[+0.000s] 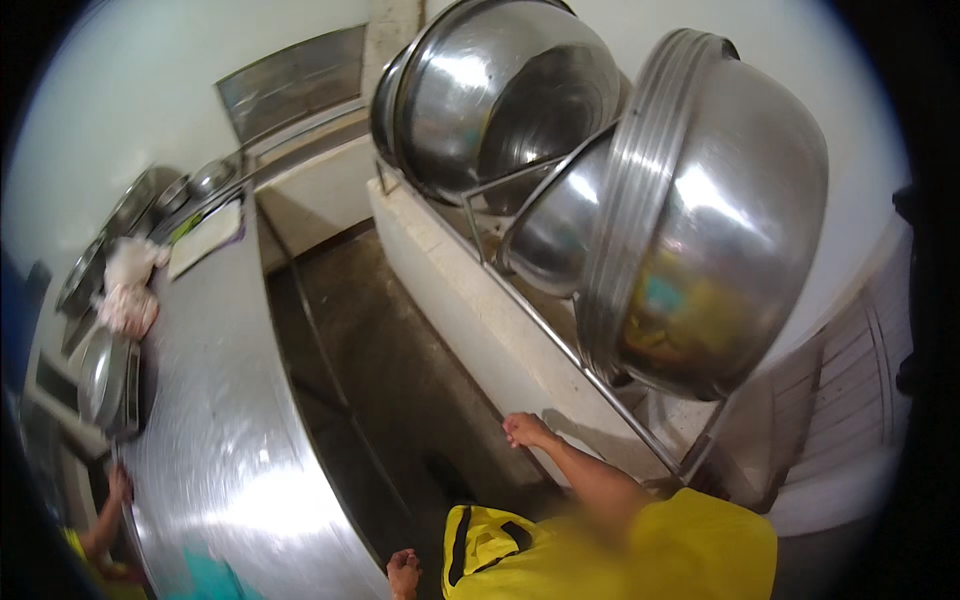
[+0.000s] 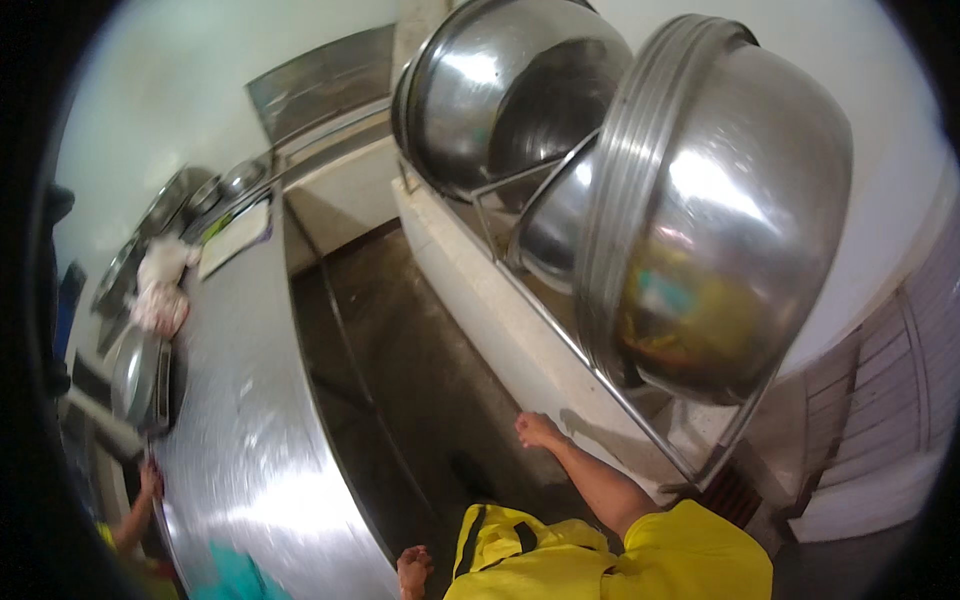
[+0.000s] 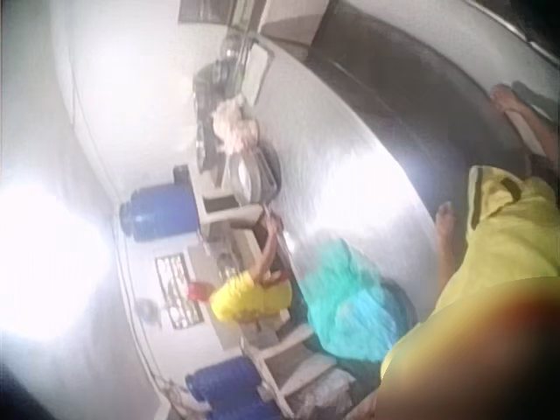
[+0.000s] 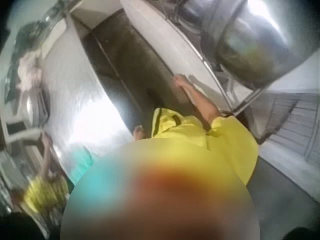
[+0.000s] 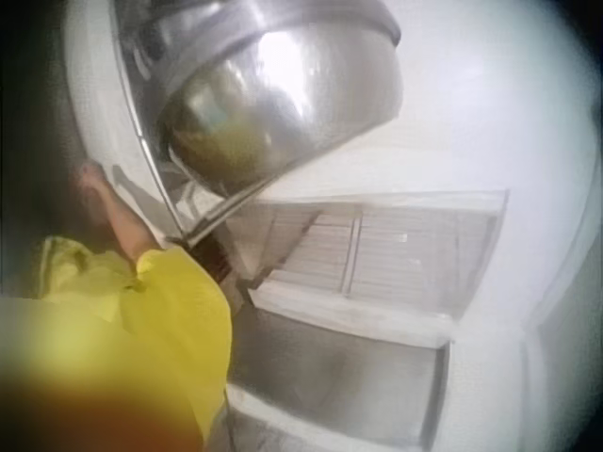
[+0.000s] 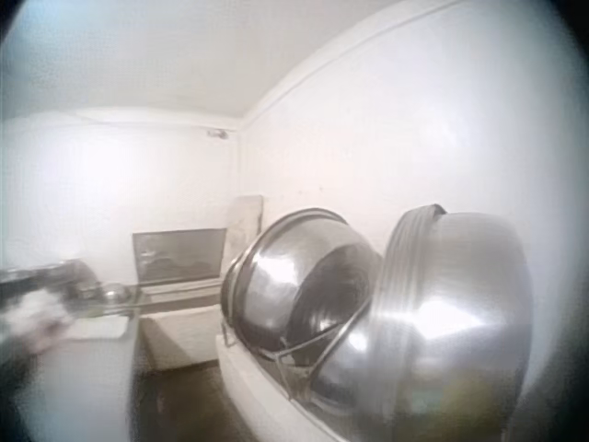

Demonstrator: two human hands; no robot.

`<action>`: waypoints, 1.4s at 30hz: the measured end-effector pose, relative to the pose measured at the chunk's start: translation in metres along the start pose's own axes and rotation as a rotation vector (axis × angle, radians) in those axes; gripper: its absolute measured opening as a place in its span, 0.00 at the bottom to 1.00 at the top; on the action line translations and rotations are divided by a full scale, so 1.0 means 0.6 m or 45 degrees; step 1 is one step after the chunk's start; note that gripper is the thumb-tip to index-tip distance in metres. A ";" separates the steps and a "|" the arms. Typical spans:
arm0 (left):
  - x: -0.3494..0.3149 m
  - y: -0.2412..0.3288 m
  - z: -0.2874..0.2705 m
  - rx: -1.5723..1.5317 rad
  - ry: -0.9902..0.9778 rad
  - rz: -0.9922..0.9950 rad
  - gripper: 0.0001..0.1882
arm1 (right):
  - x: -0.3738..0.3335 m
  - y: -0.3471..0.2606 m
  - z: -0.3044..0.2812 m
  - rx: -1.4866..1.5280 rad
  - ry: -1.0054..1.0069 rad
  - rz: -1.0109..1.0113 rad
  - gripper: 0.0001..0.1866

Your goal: The person washes a metal component under a tap, then assembles parts of a meat grinder on a stainless steel table, including a perforated plate and a metal ring. They wipe the machine with a cloth, use a wooden pestle to push material through the grinder, and later wash a metal tray in a sink.

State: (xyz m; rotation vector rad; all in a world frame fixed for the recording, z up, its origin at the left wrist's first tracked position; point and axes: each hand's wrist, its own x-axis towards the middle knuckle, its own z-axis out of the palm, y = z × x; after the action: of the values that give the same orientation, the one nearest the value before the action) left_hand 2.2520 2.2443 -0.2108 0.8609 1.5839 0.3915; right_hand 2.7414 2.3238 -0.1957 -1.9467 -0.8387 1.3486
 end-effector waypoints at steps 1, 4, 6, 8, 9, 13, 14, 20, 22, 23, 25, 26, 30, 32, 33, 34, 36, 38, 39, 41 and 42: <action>0.053 0.054 -0.002 0.009 0.008 0.018 0.07 | 0.028 0.002 -0.016 -0.132 0.024 0.090 0.09; 0.198 0.244 -0.012 -0.033 -0.078 0.242 0.08 | 0.068 0.024 -0.066 -0.577 -0.031 0.378 0.08; 0.291 0.391 -0.019 -0.058 -0.113 0.332 0.10 | 0.069 0.041 -0.090 -0.580 -0.022 0.688 0.08; 0.377 0.533 -0.021 -0.016 -0.057 0.437 0.11 | 0.068 0.052 -0.093 -0.509 -0.003 0.887 0.08; 0.421 0.601 -0.019 -0.064 -0.109 0.450 0.10 | 0.071 0.057 -0.085 -0.432 0.034 0.953 0.08; 0.600 0.827 0.026 -0.041 -0.163 0.382 0.10 | 0.161 0.057 -0.019 0.009 0.299 1.022 0.09; 0.645 0.878 0.035 0.027 -0.184 0.394 0.09 | 0.204 0.052 -0.002 0.051 0.281 1.054 0.10; 0.883 1.121 0.109 0.071 -0.431 0.428 0.12 | 0.629 -0.123 0.011 -0.022 -0.062 0.954 0.11; 0.963 1.207 0.100 0.088 -0.464 0.483 0.13 | 0.756 -0.238 -0.008 -0.137 0.043 0.712 0.13; 0.992 1.243 0.095 0.090 -0.478 0.501 0.13 | 0.816 -0.304 -0.018 -0.214 0.069 0.687 0.13; 1.059 1.314 0.083 0.035 -0.487 0.453 0.12 | 0.925 -0.439 -0.039 -0.374 0.154 0.576 0.14; 1.095 1.351 0.080 0.000 -0.490 0.436 0.11 | 0.972 -0.501 -0.049 -0.304 0.196 0.507 0.14; 1.249 1.461 0.069 -0.020 -0.484 0.384 0.12 | 1.132 -0.683 -0.063 0.036 0.194 0.373 0.15; 1.336 1.498 0.079 -0.077 -0.483 0.392 0.12 | 1.212 -0.737 -0.061 0.066 0.094 0.317 0.14; 1.381 1.514 0.091 -0.288 -0.456 0.305 0.12 | 1.249 -0.756 -0.061 0.072 0.112 0.329 0.13; 1.418 1.530 0.089 -0.234 -0.444 0.405 0.16 | 1.278 -0.772 -0.061 0.107 0.123 0.305 0.13; 1.498 1.578 0.097 -0.029 -0.388 0.442 0.15 | 1.322 -0.812 -0.060 -0.238 0.159 0.253 0.14; 1.557 1.649 0.068 0.237 -0.558 0.361 0.16 | 1.376 -0.879 -0.061 -0.627 0.241 0.353 0.16; 1.565 1.675 0.053 -0.046 -0.623 0.291 0.14 | 1.384 -0.915 -0.058 -0.296 0.293 0.312 0.16; 1.588 1.738 0.028 0.244 -0.475 0.272 0.14 | 1.416 -1.000 -0.055 -0.199 0.253 0.396 0.15; 1.596 1.759 0.005 0.388 -0.430 0.278 0.14 | 1.432 -1.038 -0.048 0.063 0.272 0.444 0.12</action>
State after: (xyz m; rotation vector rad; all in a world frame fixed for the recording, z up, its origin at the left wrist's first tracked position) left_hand 2.5823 3.6299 -0.1638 1.2702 1.2560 0.1459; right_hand 2.9123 3.3712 -0.1790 -2.2214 -0.3721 1.3038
